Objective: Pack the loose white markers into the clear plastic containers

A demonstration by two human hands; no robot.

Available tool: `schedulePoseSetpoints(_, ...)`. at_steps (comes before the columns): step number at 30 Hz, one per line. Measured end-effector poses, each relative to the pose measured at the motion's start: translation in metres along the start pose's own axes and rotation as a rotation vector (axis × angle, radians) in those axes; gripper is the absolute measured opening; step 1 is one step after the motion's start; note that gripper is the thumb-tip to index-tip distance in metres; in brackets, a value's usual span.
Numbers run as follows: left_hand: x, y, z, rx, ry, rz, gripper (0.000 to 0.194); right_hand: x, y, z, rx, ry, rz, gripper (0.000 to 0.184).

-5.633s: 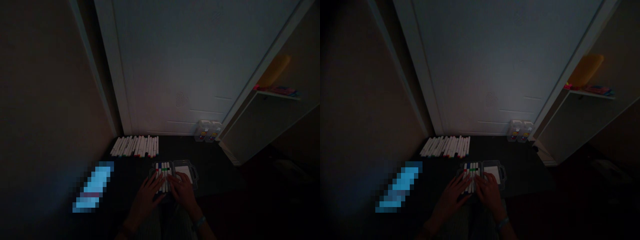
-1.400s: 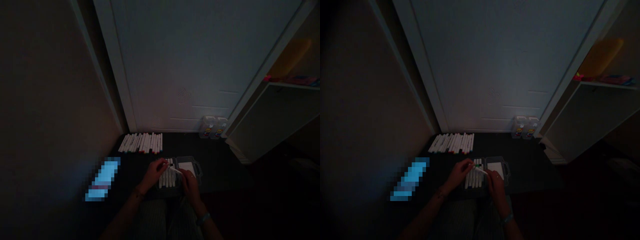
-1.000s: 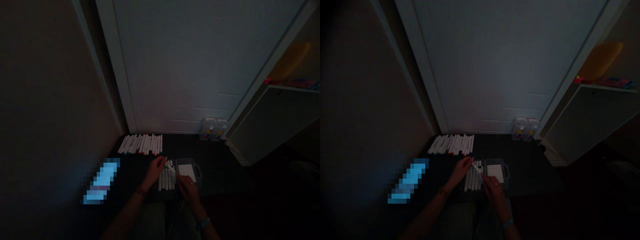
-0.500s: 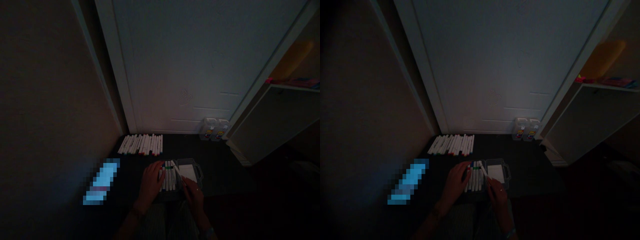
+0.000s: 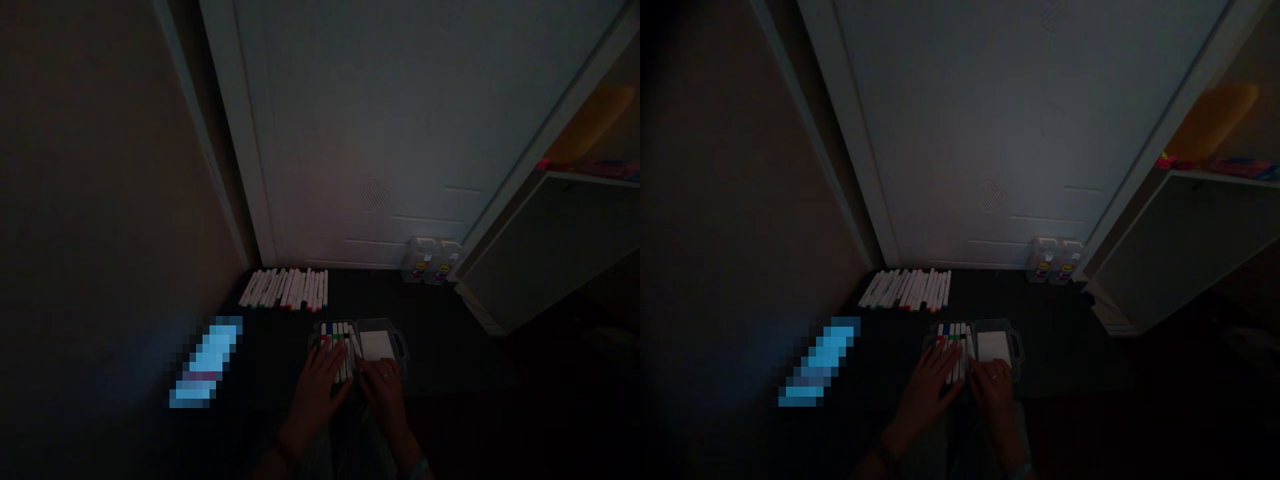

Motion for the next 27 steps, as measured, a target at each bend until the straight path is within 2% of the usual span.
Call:
schedulePoseSetpoints(5,0.0004,0.0004,-0.0013,0.006,-0.004,0.006,0.056,-0.0042,-0.0020,0.0009,-0.013,-0.041,-0.016,0.035)
schedulePoseSetpoints(9,0.0020,0.0019,-0.0015,0.004,-0.001,-0.006,0.058,0.0004,0.0008,0.0001,-0.040,-0.002,-0.027,0.035)
schedulePoseSetpoints(11,0.0033,0.0023,-0.0014,0.004,0.006,-0.012,0.059,0.0022,-0.0011,0.0000,-0.012,0.010,-0.007,0.036)
schedulePoseSetpoints(16,0.0039,0.0032,-0.0019,0.002,-0.012,-0.016,0.061,-0.0029,-0.0073,-0.0016,0.083,-0.059,-0.015,0.041)
schedulePoseSetpoints(27,0.0032,0.0026,-0.0016,0.012,0.009,-0.008,0.060,0.0004,-0.0088,-0.0018,0.057,-0.048,-0.024,0.039)
Point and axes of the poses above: each hand's wrist, its own z-axis towards the middle knuckle, its own x-axis out of the back of the hand, y = z × x, the point moved 9 cm from there along z, towards the middle knuckle, and after that the axes turned 10 degrees about y, right-handed, at the moved point
